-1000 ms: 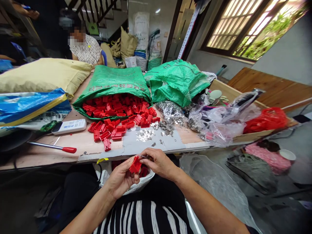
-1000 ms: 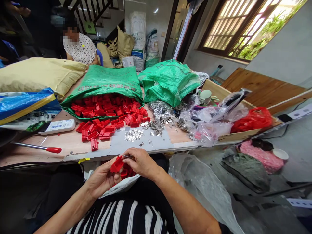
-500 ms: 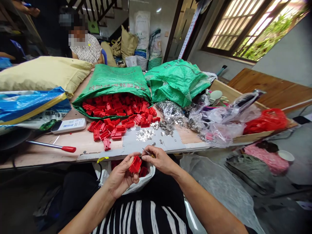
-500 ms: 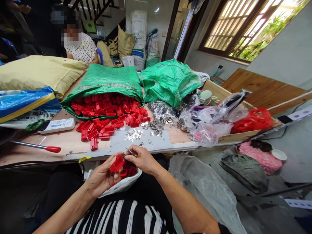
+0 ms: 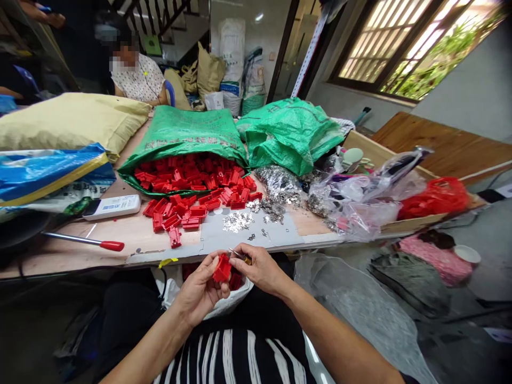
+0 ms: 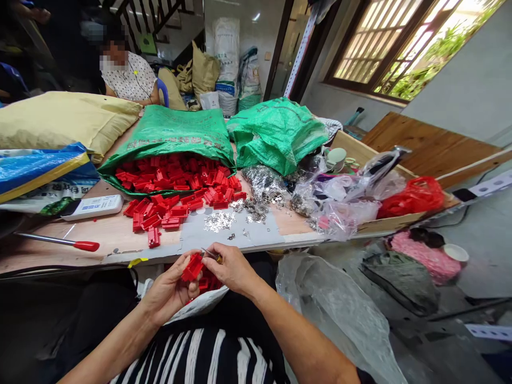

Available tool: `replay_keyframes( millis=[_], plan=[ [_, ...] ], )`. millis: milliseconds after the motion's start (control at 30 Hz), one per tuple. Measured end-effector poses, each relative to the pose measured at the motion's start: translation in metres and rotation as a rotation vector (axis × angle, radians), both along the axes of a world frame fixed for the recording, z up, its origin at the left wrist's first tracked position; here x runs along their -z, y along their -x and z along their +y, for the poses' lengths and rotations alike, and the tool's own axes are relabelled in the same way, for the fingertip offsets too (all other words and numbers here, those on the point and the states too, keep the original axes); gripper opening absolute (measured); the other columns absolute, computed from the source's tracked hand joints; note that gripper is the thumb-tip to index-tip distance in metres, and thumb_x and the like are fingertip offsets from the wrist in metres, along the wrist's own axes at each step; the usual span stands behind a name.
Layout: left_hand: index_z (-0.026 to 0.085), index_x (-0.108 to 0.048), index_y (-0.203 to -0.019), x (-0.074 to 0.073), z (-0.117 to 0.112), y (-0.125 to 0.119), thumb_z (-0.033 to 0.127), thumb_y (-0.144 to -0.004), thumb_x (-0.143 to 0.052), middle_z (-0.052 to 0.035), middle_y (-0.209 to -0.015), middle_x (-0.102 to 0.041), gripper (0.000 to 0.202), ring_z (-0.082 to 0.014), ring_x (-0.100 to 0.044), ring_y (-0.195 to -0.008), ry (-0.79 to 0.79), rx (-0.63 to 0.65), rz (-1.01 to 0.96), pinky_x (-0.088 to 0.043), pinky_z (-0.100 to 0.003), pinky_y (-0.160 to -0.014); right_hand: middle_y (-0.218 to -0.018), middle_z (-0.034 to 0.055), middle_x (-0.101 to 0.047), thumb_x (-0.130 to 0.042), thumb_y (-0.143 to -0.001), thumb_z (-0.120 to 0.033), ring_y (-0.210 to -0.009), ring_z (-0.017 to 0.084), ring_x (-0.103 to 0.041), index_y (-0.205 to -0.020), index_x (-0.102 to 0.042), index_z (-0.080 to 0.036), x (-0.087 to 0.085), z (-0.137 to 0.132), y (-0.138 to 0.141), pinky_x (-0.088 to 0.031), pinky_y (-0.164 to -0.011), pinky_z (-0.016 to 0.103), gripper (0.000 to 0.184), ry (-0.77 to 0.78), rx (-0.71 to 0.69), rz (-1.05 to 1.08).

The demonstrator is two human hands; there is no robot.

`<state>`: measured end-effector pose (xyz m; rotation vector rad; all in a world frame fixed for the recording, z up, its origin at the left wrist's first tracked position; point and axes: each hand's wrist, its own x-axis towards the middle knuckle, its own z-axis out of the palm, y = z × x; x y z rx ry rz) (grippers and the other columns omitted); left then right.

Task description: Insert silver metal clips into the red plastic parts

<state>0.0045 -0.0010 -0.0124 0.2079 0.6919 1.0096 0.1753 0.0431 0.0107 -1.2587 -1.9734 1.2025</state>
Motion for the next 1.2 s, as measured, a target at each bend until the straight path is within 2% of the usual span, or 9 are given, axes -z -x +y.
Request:
replay_keyframes(
  millis=[300,633,800,1200],
  plan=[
    [0.020,-0.059,-0.106,0.002,-0.001,0.001,0.021,-0.086,-0.060,-0.0041,-0.092,-0.066,0.020,-0.0082,-0.062,-0.057,-0.011,-0.021,-0.004,-0.052,-0.019,-0.051,-0.066,-0.0032,-0.054,-0.054,-0.083,-0.030,-0.061,0.010,-0.045,-0.075,-0.058,-0.016,0.000,-0.001,0.009,-0.036,-0.057,0.021,0.017,0.075,0.121,0.025],
    [0.019,-0.059,-0.105,0.001,0.001,-0.001,0.020,-0.085,-0.062,-0.0030,-0.089,-0.066,0.021,-0.0077,-0.062,-0.057,0.003,-0.017,-0.011,-0.053,-0.019,-0.052,-0.066,-0.0034,-0.057,-0.052,-0.084,-0.024,-0.061,0.010,-0.048,-0.074,-0.057,-0.018,-0.011,-0.006,0.008,-0.034,-0.059,0.021,0.013,-0.095,0.098,-0.144],
    [0.021,-0.060,-0.105,0.003,0.000,-0.001,0.020,-0.084,-0.063,-0.0025,-0.091,-0.066,0.021,-0.0085,-0.062,-0.060,0.001,-0.028,-0.009,-0.053,-0.019,-0.053,-0.066,-0.0018,-0.058,-0.052,-0.083,-0.021,-0.060,0.011,-0.049,-0.075,-0.056,-0.018,-0.018,-0.011,0.011,-0.033,-0.058,0.021,0.010,-0.149,0.139,-0.248],
    [0.019,-0.062,-0.106,0.004,0.000,-0.004,0.021,-0.085,-0.061,-0.0036,-0.093,-0.065,0.021,-0.0087,-0.061,-0.060,-0.037,0.025,0.018,-0.051,-0.019,-0.050,-0.067,-0.0008,-0.059,-0.052,-0.085,-0.021,-0.060,0.011,-0.048,-0.075,-0.056,-0.018,-0.023,-0.013,0.012,-0.030,-0.058,0.022,0.011,-0.168,0.082,-0.345]
  ],
)
